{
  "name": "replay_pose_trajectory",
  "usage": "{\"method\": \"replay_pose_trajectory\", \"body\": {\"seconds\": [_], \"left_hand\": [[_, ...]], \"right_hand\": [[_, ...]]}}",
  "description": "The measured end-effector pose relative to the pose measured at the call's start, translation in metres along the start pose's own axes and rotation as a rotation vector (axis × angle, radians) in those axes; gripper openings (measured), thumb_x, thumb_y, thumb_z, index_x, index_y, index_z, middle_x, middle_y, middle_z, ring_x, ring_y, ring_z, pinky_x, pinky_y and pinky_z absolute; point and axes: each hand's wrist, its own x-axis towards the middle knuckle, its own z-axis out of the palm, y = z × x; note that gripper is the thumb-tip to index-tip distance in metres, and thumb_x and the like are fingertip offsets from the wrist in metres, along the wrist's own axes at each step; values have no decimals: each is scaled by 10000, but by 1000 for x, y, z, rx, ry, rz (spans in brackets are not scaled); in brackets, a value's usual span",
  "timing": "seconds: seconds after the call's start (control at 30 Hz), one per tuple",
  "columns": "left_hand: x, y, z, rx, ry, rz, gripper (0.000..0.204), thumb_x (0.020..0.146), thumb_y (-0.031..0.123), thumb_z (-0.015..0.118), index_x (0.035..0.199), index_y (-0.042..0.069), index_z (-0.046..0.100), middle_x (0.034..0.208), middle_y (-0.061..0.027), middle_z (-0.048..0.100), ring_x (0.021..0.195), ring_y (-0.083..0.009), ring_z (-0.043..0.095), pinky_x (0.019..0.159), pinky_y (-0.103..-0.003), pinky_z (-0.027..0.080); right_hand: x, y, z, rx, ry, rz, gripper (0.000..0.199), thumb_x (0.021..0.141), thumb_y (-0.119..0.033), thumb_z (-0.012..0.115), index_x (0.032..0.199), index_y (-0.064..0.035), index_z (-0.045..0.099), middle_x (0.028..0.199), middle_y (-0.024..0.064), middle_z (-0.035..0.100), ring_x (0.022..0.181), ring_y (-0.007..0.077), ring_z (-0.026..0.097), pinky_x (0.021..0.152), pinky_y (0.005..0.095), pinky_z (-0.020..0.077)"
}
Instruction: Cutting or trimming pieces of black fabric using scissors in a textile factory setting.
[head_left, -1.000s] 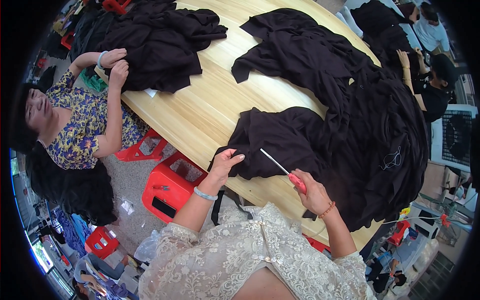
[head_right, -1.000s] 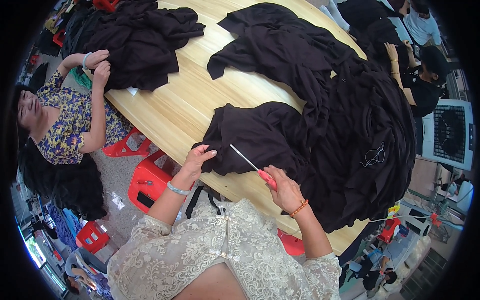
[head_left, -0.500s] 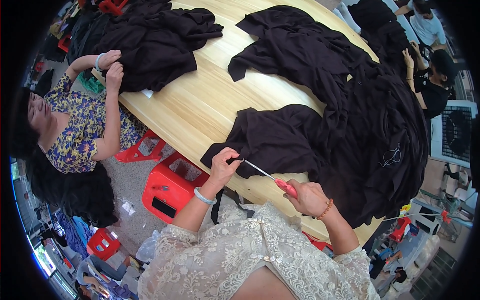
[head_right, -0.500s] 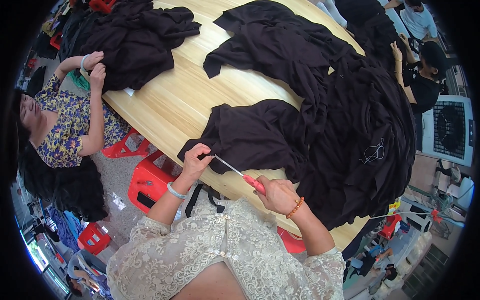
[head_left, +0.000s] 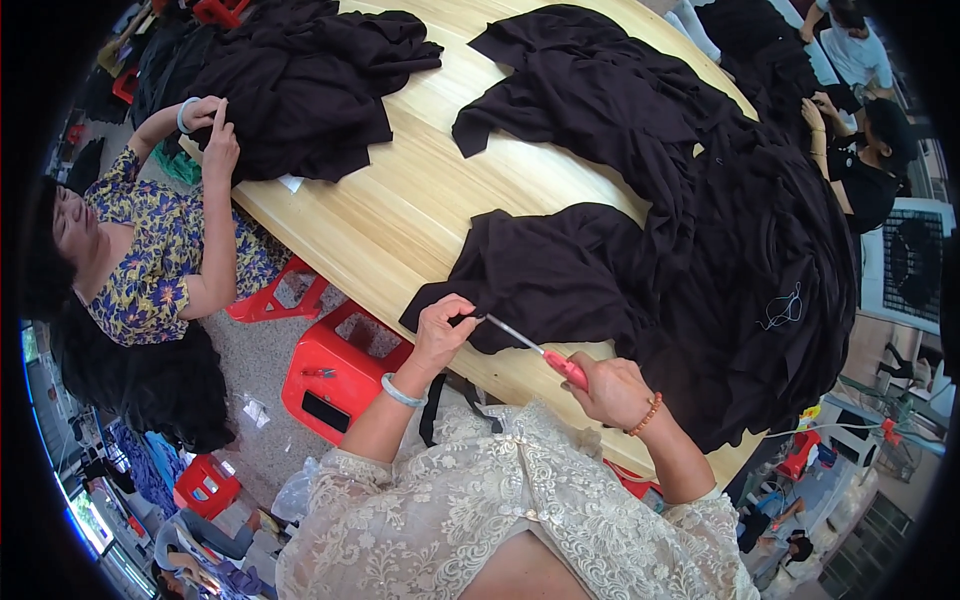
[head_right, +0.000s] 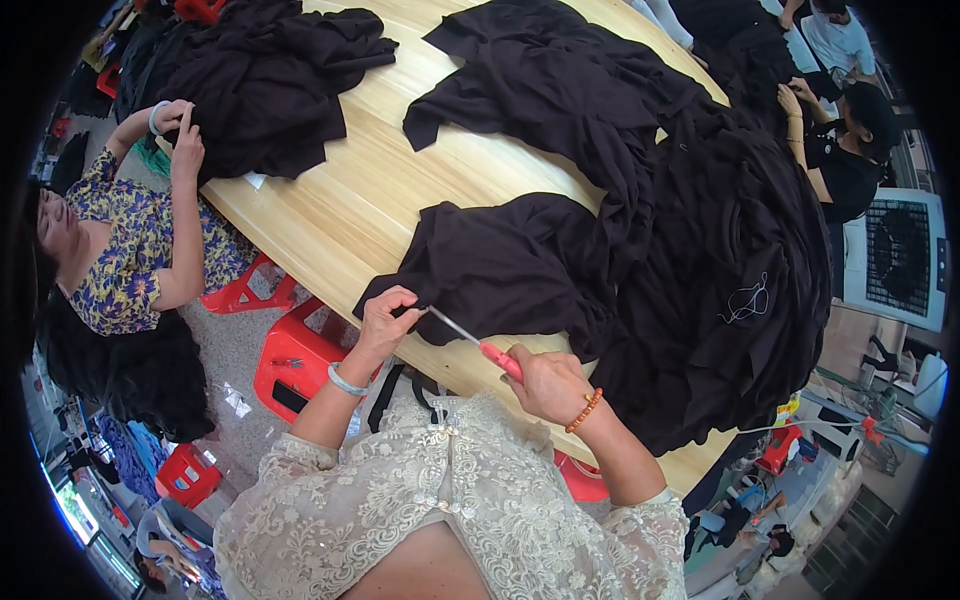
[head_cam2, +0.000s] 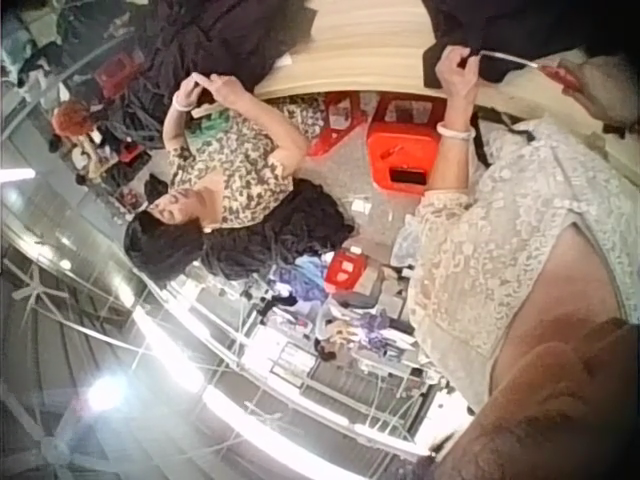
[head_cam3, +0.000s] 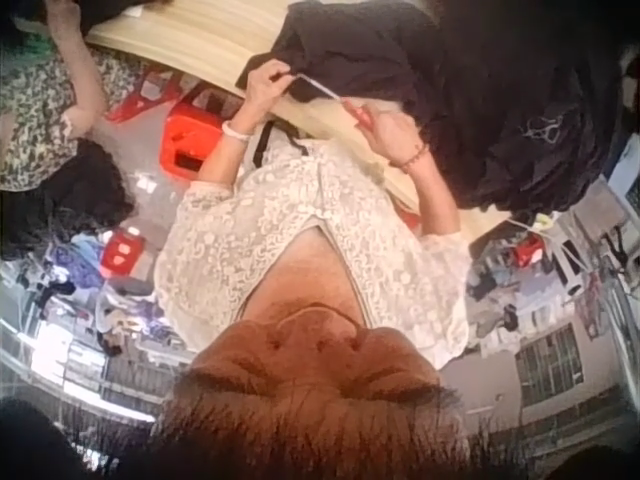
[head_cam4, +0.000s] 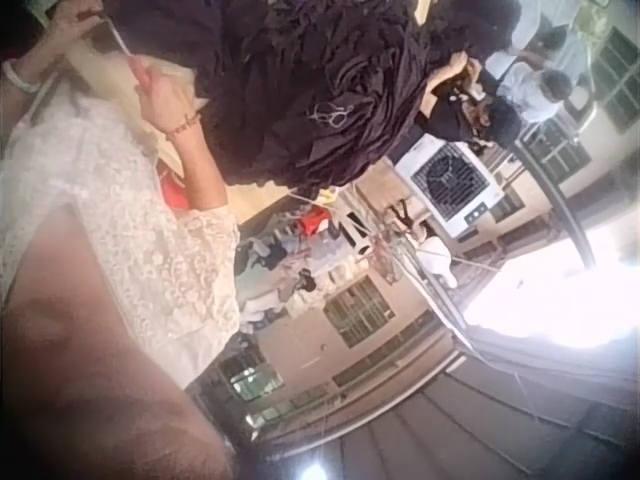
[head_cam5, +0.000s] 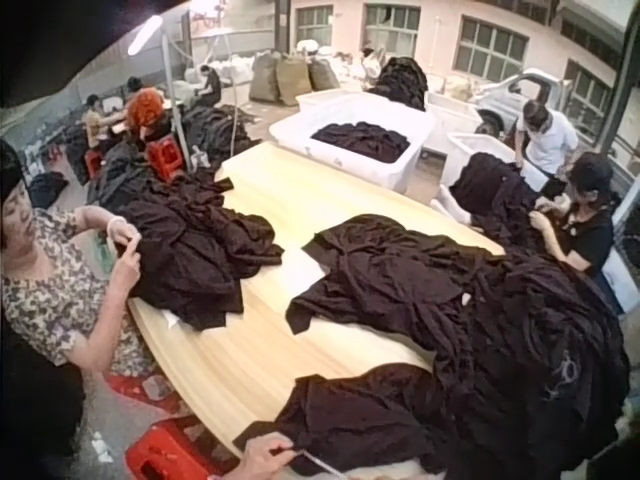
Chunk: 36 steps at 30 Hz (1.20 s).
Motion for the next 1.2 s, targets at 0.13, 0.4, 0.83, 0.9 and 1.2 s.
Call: {"method": "replay_pose_trajectory", "body": {"seconds": [0.13, 0.4, 0.83, 0.9, 1.2], "left_hand": [[-2, -5, -1, -16, -1, 14, 137, 722, 13, 700, 821, -45, 625, 789, -118, 642, 725, -203, 635, 671, -267, 481], [-35, -23, -42, 156, -243, -253, 288, 732, 199, 751, 930, 6, 672, 813, -136, 689, 751, -243, 677, 699, -324, 509], [-77, -39, -55, -508, 23, -536, 96, 787, 66, 735, 847, 8, 687, 812, 11, 643, 767, -62, 564, 704, -228, 456], [-77, -42, -52, -400, 46, -444, 111, 771, 69, 747, 843, 9, 686, 807, 4, 643, 785, -78, 569, 716, -238, 457], [-56, -13, -43, 144, 100, 46, 159, 654, 10, 739, 770, -2, 631, 834, -90, 637, 872, -235, 584, 805, -331, 463]], "right_hand": [[-1, 0, 2, 30, 35, -18, 277, 867, -269, 615, 1022, -46, 559, 689, 181, 633, 683, 375, 639, 653, 457, 492], [-6, 17, 20, 132, 131, 29, 267, 861, -252, 635, 1027, -56, 562, 721, 186, 623, 697, 372, 628, 652, 447, 483], [0, 6, 22, 103, 26, 0, 261, 844, -222, 648, 1042, -66, 579, 758, 186, 628, 723, 360, 630, 682, 438, 491], [-1, 2, 22, 95, 26, -35, 261, 841, -219, 649, 1042, -67, 580, 758, 183, 631, 725, 356, 632, 679, 436, 491], [-5, -19, 20, -7, -18, -109, 277, 844, -268, 646, 996, -47, 577, 687, 186, 622, 679, 366, 626, 624, 452, 474]]}}
